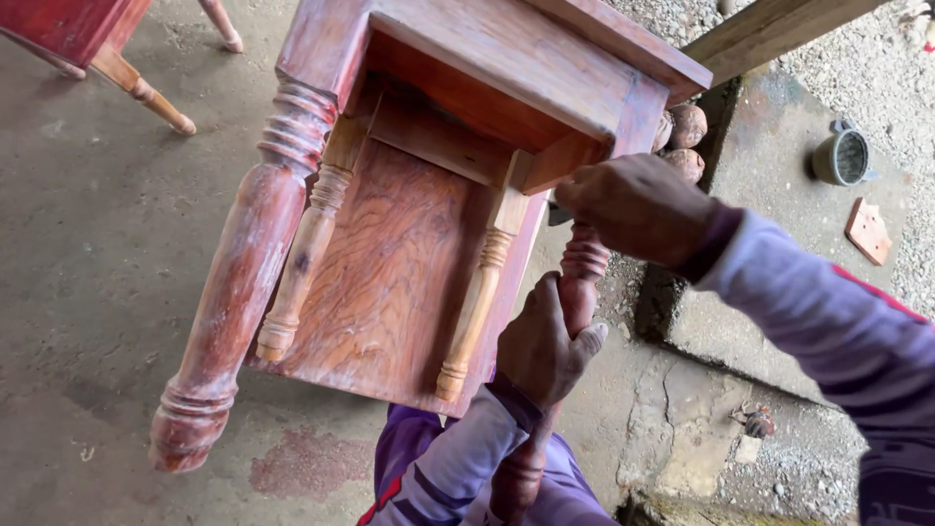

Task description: The person sands the legs and frame of a wooden stool using a sanding block. They work on the turned legs and the horizontal supports, moving around the stool to reach different areas.

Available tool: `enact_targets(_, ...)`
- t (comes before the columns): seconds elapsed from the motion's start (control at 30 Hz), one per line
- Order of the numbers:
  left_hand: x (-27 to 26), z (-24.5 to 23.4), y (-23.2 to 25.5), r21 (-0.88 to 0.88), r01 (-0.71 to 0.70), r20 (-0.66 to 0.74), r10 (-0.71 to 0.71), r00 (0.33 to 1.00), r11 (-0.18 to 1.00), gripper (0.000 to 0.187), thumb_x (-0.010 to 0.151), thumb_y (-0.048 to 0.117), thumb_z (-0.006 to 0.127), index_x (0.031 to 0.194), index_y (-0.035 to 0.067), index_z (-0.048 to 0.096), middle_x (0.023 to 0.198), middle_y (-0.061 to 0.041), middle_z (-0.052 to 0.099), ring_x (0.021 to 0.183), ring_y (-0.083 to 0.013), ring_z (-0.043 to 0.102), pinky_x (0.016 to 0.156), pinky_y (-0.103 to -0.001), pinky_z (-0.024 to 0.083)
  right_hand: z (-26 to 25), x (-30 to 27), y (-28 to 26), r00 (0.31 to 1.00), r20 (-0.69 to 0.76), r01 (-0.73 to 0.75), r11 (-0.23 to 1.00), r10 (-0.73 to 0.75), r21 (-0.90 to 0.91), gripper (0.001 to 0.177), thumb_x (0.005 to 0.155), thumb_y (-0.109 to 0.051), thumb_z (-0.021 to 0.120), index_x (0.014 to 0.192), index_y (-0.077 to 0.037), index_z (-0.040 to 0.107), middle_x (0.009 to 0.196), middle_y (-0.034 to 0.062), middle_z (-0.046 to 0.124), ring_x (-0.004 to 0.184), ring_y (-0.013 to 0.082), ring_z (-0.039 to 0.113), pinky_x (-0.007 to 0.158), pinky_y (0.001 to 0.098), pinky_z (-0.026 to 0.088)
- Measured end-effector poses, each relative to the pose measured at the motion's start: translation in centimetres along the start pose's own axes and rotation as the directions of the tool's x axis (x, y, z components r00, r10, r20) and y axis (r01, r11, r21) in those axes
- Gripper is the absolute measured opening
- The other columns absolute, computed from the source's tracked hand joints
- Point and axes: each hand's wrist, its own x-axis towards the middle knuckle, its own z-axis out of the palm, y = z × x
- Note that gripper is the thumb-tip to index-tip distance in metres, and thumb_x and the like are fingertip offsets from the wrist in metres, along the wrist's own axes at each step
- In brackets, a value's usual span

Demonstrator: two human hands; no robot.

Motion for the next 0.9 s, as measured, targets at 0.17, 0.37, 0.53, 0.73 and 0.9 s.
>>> enact_targets(0.17,0.1,-0.5,-0.7,0.025,-0.105,-0.098,0.107,0.989,0.994,0.077,0.087,0.042,0.073,0.142,-0.002,0.041,0.127,-0.029,0.062,0.109,-0.0462,0.064,0.089,-0.053,0.053,1.7,2.1,0.3,0.990,0.138,0.019,0.979,0.009,-0.201,0.011,0.096,-0.016,0.064,0.091,-0.008,0.066,0.070,0.0099,0.066,0.064,0.0246,0.069,0.056,0.0393,0.056)
enact_targets(0.37,8.2,-4.3,-2.4,0.350,-0.522,-0.313,0.622,0.717,0.778,0.066,0.090,0.028,0.075,0.140,-0.003,0.046,0.131,-0.027,0.059,0.123,-0.0448,0.057,0.106,-0.051,0.047,0.3,2.3,1.0,0.994,0.071,0.084,0.996,-0.081,-0.036,0.016,0.093,-0.017,0.067,0.102,-0.005,0.061,0.068,0.0113,0.066,0.061,0.0290,0.068,0.050,0.0419,0.054)
enact_targets(0.53,13.2,-2.9,-3.9,0.052,-0.491,-0.025,0.492,0.870,0.870,0.036,0.091,0.024,0.076,0.120,0.005,0.064,0.107,-0.011,0.073,0.100,-0.0288,0.072,0.087,-0.043,0.056,-1.3,-0.3,0.0,0.981,0.111,-0.149,0.984,0.159,-0.099,0.031,0.091,-0.020,0.072,0.110,-0.004,0.054,0.073,0.0127,0.065,0.069,0.0348,0.070,0.055,0.0461,0.054)
enact_targets(0.73,11.7,-2.6,-2.6,0.206,-0.719,-0.192,0.747,0.636,0.664,0.016,0.094,0.016,0.075,0.106,0.007,0.070,0.104,-0.012,0.068,0.095,-0.0316,0.067,0.081,-0.042,0.055,3.6,-7.6,-5.7,0.652,-0.514,-0.322,0.817,0.558,0.478,0.066,0.085,-0.030,0.089,0.132,-0.002,0.052,0.103,0.0217,0.071,0.092,0.0330,0.072,0.074,0.0432,0.058)
enact_targets(0.9,12.0,-4.0,-2.1,0.330,-0.746,-0.085,0.806,0.586,0.578,0.026,0.097,0.011,0.072,0.121,0.003,0.069,0.105,-0.013,0.064,0.096,-0.0333,0.065,0.084,-0.044,0.054,8.8,-6.0,-12.5,0.502,-0.334,-0.385,0.552,0.798,0.739,0.099,0.081,-0.028,0.089,0.151,0.008,0.029,0.124,0.0312,0.062,0.111,0.0453,0.065,0.090,0.0493,0.053)
